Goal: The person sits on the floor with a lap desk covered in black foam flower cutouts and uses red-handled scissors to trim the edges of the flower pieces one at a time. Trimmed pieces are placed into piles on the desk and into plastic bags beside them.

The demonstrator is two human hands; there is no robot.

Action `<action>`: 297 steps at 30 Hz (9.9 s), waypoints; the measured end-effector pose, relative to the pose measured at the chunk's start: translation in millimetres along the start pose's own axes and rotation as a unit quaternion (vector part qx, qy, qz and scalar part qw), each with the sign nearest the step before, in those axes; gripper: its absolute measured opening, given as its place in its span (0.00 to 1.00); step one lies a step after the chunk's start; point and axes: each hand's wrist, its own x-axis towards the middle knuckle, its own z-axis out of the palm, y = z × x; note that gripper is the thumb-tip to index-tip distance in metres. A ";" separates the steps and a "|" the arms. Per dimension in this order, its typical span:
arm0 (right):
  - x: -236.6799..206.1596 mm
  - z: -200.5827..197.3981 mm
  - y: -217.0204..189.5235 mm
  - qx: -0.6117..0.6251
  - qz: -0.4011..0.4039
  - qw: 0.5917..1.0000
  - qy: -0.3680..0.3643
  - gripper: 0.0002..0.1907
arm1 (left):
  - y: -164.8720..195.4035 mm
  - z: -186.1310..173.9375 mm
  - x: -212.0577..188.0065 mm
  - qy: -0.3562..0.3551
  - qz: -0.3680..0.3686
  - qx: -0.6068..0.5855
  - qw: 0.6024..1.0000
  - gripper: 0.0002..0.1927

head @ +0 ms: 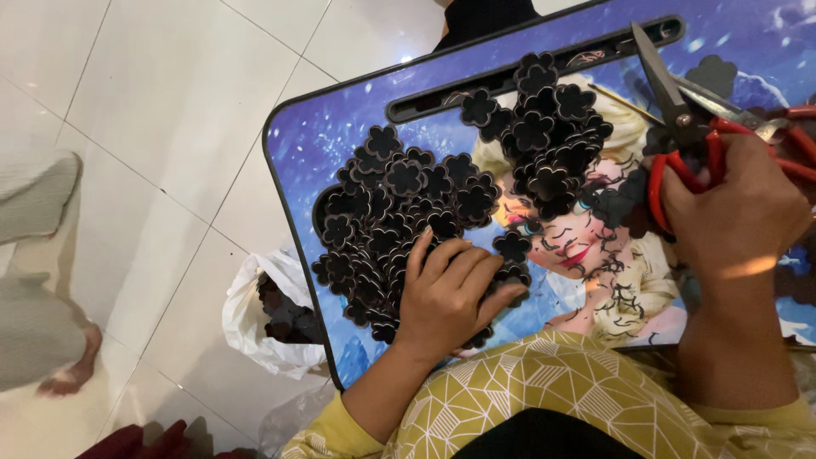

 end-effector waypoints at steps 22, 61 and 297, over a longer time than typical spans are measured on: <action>-105.5 -86.5 8.2 0.657 0.161 0.721 -0.149 0.19 | 76.4 -33.1 -2.6 0.077 -0.077 -0.175 0.978 0.23; -116.8 -117.2 21.0 0.590 0.057 0.657 -0.466 0.58 | 120.6 24.6 -10.6 0.075 -0.335 -0.588 0.733 0.13; -140.1 -100.7 19.8 0.611 0.012 0.621 -0.491 0.52 | 118.1 40.2 -33.4 0.090 -0.306 -0.673 0.667 0.11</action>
